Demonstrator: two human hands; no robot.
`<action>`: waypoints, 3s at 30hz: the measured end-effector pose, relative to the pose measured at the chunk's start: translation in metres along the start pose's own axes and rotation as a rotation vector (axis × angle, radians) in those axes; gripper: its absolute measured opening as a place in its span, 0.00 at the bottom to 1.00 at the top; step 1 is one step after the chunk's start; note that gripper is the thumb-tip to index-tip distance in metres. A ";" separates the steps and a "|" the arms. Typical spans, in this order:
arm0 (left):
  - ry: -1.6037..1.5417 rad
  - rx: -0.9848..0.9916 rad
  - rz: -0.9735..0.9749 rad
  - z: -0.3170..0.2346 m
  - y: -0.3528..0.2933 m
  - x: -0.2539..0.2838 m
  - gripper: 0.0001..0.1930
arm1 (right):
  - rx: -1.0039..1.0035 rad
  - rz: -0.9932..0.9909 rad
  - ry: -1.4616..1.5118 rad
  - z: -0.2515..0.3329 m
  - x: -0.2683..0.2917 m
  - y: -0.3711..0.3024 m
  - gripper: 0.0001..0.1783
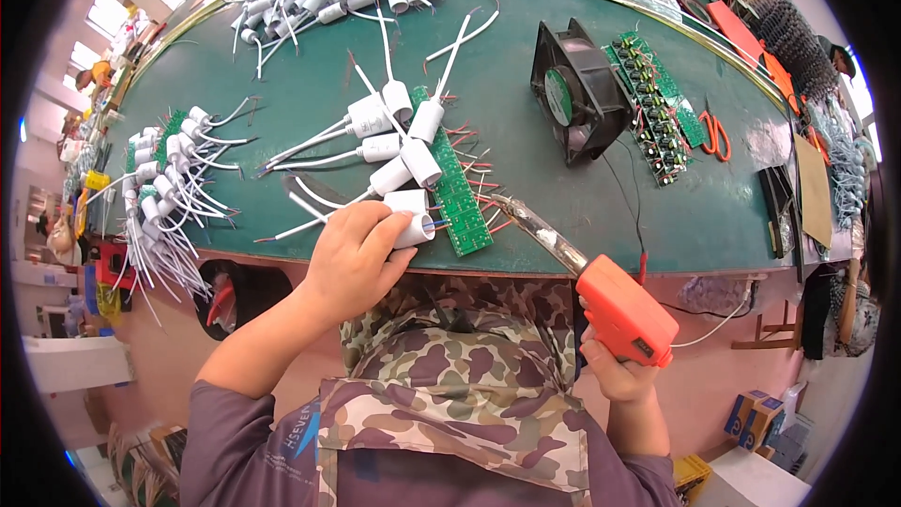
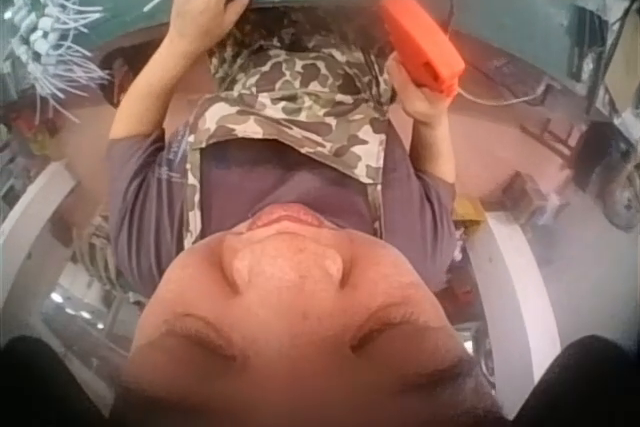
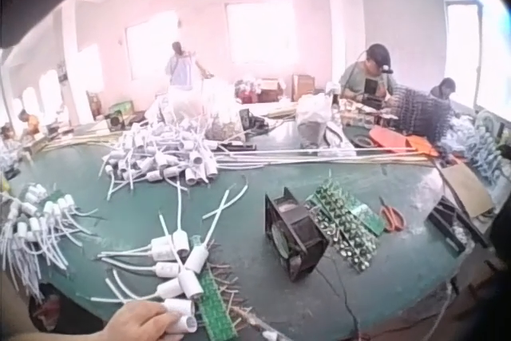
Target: The person attaches wired cylindrical caps to a circuit board strip by soldering their wires onto the board using a soldering gun, then sets the finished assembly aside and positions another circuit board.
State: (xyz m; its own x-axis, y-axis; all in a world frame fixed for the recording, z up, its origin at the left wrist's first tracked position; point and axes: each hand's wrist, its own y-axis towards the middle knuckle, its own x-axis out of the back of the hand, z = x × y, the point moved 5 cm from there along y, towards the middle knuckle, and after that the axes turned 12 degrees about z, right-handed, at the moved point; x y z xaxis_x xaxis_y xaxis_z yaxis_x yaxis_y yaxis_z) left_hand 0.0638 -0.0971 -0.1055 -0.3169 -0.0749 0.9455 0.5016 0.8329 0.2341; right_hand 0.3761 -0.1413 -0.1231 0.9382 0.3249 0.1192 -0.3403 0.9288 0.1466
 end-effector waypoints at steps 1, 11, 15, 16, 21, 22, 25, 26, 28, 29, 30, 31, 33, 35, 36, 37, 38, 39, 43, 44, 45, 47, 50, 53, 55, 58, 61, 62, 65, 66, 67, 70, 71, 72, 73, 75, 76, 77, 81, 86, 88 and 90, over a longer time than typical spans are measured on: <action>0.013 -0.003 -0.004 -0.001 0.000 0.000 0.27 | 0.013 -0.002 0.005 0.000 0.001 0.000 0.20; 0.422 -0.475 0.157 -0.033 0.050 0.041 0.13 | 0.106 0.010 -0.043 -0.007 0.017 -0.014 0.26; 0.233 -0.494 0.004 -0.011 0.069 0.035 0.11 | 0.216 -0.093 -0.006 0.002 0.015 -0.007 0.24; 0.181 -0.510 0.047 -0.009 0.072 0.033 0.11 | 0.185 -0.083 0.009 0.005 0.018 -0.012 0.24; 0.035 -0.429 -0.014 0.040 0.092 0.039 0.10 | 0.139 -0.124 0.038 0.011 0.017 -0.010 0.27; 0.028 -0.364 -0.073 0.057 0.103 0.051 0.09 | 0.161 -0.124 0.070 0.013 0.017 -0.010 0.28; 0.001 -0.050 -0.221 0.152 0.135 0.063 0.09 | 0.154 -0.116 0.040 0.018 0.013 -0.006 0.29; 0.032 0.090 -0.229 0.182 0.143 0.068 0.10 | 0.162 -0.114 0.031 0.020 0.012 -0.005 0.29; 0.050 0.346 -0.178 0.248 0.148 0.066 0.13 | 0.055 -0.107 0.021 0.019 0.006 -0.001 0.30; 0.081 0.394 -0.154 0.271 0.153 0.061 0.16 | 0.062 -0.109 0.007 0.018 0.005 -0.001 0.30; 0.103 0.388 -0.138 0.290 0.156 0.051 0.17 | 0.066 -0.155 0.002 0.011 0.007 0.000 0.30; 0.124 0.383 -0.121 0.305 0.157 0.042 0.19 | 0.067 -0.199 -0.002 0.006 0.009 0.000 0.30; 0.162 0.397 -0.055 0.314 0.167 0.032 0.19 | 0.064 -0.205 -0.022 0.006 0.007 0.002 0.30; 0.204 0.419 0.016 0.318 0.175 0.027 0.20 | 0.077 -0.228 -0.031 0.009 0.006 0.004 0.30; 0.252 0.451 0.049 0.319 0.178 0.028 0.20 | 0.076 -0.231 -0.037 0.009 0.005 0.005 0.30; 0.302 0.484 0.083 0.319 0.180 0.029 0.21 | 0.068 -0.237 -0.027 0.007 0.006 0.005 0.30; 0.303 0.453 0.039 0.320 0.179 0.030 0.20 | 0.061 -0.242 -0.014 0.006 0.005 0.005 0.31; 0.305 0.453 0.039 0.322 0.176 0.031 0.20 | 0.063 -0.242 -0.013 0.007 0.005 0.006 0.31; 0.329 0.251 -0.034 0.300 0.164 0.051 0.15 | 0.036 -0.172 -0.018 0.015 0.003 0.013 0.31; 0.327 0.161 -0.085 0.287 0.159 0.065 0.13 | 0.009 -0.125 -0.023 0.018 0.000 0.015 0.31; 0.333 0.161 -0.081 0.277 0.158 0.076 0.13 | 0.010 -0.125 -0.015 0.021 0.000 0.016 0.31; 0.373 -0.100 -0.351 0.238 0.156 0.110 0.11 | 0.091 -0.157 0.184 0.028 -0.001 0.023 0.32; 0.481 -0.089 -0.510 0.213 0.136 0.151 0.09 | 0.162 -0.140 0.269 0.027 -0.002 0.040 0.28; 0.454 -0.035 -0.546 0.178 0.115 0.161 0.10 | 0.145 -0.076 0.394 0.022 0.000 0.044 0.20; 0.176 -0.134 -0.423 0.129 0.112 0.154 0.12 | 0.183 -0.088 0.326 0.029 -0.001 0.045 0.16; -0.012 -0.085 -0.212 0.075 0.108 0.141 0.15 | 0.170 -0.147 0.306 0.039 -0.007 0.062 0.20; -0.373 -0.096 -0.096 0.039 0.100 0.124 0.17 | 0.281 -0.118 0.261 0.053 -0.022 0.095 0.24; -0.446 -0.095 -0.058 0.027 0.097 0.118 0.17 | 0.311 -0.099 0.228 0.059 -0.028 0.103 0.24; -0.653 -0.116 0.023 -0.005 0.094 0.095 0.18 | 0.298 -0.125 0.250 0.066 -0.043 0.119 0.25; -0.666 -0.130 0.040 -0.013 0.094 0.090 0.18 | 0.316 -0.112 0.244 0.066 -0.048 0.124 0.24; -0.638 -0.156 0.028 -0.020 0.093 0.086 0.17 | 0.333 -0.098 0.239 0.065 -0.050 0.127 0.24; -0.594 -0.191 0.005 -0.036 0.089 0.081 0.17 | 0.341 -0.088 0.238 0.061 -0.053 0.128 0.22; -0.570 -0.195 -0.015 -0.039 0.087 0.079 0.17 | 0.330 -0.088 0.240 0.060 -0.053 0.127 0.22; -0.542 -0.204 -0.041 -0.040 0.086 0.076 0.17 | 0.318 -0.062 0.303 0.060 -0.055 0.126 0.21; -0.549 -0.195 -0.036 -0.040 0.085 0.071 0.17 | 0.304 -0.036 0.366 0.060 -0.057 0.125 0.21; -0.421 -0.224 -0.139 -0.043 0.082 0.069 0.17 | 0.300 -0.030 0.322 0.062 -0.058 0.124 0.20; -0.388 -0.252 -0.192 -0.045 0.079 0.070 0.17 | 0.309 -0.024 0.274 0.063 -0.060 0.123 0.20; -0.394 -0.242 -0.187 -0.046 0.079 0.068 0.17 | 0.297 -0.021 0.278 0.061 -0.060 0.123 0.20; -0.165 -0.261 -0.192 -0.050 0.074 0.063 0.15 | 0.264 -0.032 0.154 0.053 -0.057 0.126 0.19; -0.319 -0.220 0.202 -0.038 0.075 0.057 0.15 | 0.134 0.083 -0.182 0.058 -0.054 0.133 0.23; -0.701 -0.046 0.368 -0.020 0.066 0.042 0.19 | 0.021 0.119 -0.015 0.048 -0.055 0.130 0.21; -0.881 0.006 0.321 -0.009 0.059 0.027 0.20 | 0.009 0.147 0.204 0.036 -0.054 0.131 0.17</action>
State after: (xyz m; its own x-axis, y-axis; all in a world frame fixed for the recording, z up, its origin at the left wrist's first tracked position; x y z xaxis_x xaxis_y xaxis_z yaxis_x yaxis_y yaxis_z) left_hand 0.0918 -0.0553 -0.0642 -0.6610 0.5992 0.4518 0.6672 0.7448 -0.0117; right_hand 0.2781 -0.0438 -0.0746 0.8714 0.4867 -0.0611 -0.4739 0.8675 0.1514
